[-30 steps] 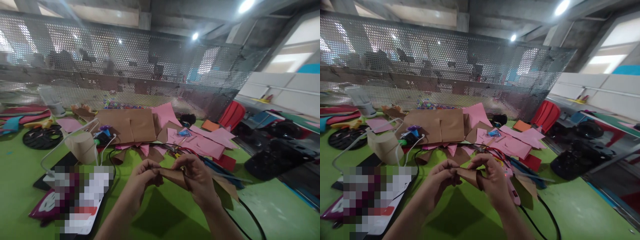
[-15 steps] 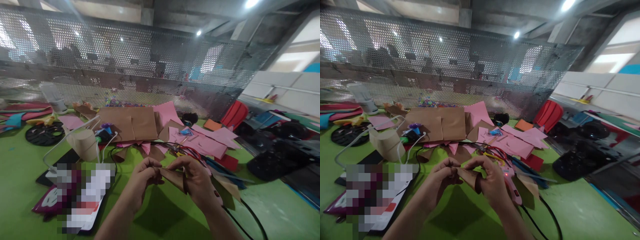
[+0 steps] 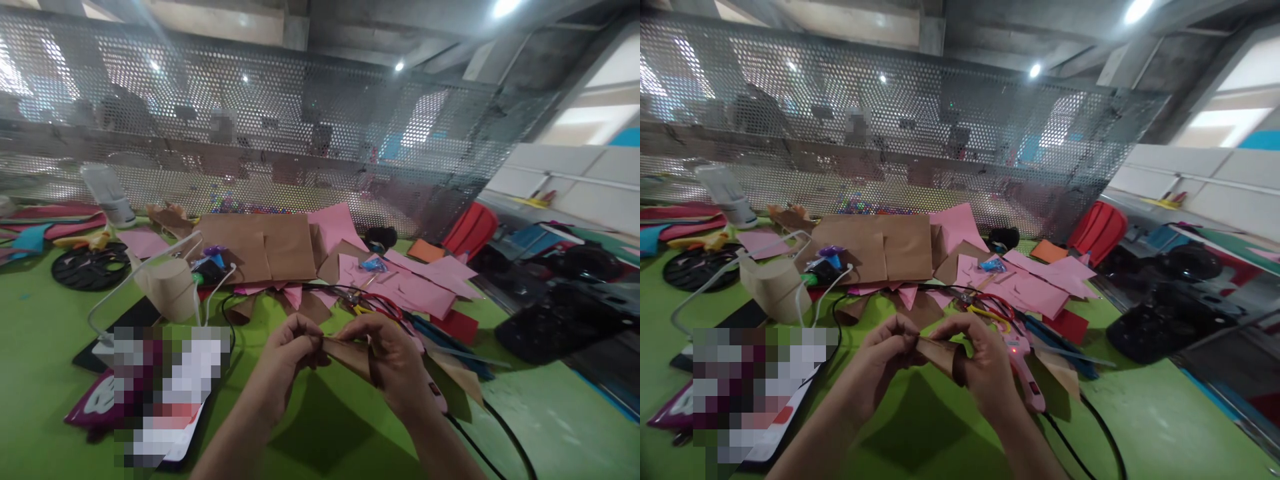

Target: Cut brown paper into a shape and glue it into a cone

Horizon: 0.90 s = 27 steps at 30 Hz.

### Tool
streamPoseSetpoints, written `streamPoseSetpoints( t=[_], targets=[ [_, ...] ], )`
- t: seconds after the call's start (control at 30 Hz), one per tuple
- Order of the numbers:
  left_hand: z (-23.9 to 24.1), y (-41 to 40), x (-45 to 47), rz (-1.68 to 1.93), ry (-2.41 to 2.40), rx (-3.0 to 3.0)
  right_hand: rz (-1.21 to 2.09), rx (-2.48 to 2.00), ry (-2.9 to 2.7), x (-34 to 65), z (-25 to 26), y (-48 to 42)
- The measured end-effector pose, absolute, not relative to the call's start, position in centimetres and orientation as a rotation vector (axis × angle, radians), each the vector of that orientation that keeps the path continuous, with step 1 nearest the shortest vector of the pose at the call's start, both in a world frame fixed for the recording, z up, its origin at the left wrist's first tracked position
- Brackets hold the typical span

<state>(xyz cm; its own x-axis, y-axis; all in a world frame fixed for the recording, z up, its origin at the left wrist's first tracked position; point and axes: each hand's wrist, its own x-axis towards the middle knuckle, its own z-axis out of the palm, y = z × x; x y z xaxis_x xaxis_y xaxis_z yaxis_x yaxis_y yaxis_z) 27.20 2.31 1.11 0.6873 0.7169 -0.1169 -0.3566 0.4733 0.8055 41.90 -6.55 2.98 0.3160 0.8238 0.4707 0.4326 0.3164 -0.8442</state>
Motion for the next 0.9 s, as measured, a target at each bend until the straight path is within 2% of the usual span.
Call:
streamPoseSetpoints(
  t=[0.57,0.9],
  targets=[
    [2.2,2.4,26.8,0.743,0.355,1.153,0.773,-1.042,-0.979,42.4,3.3,-6.4],
    [2.0,2.4,26.7,0.745,0.419,1.226,0.633,-1.207,-1.209,42.7,3.6,-6.8]
  ],
)
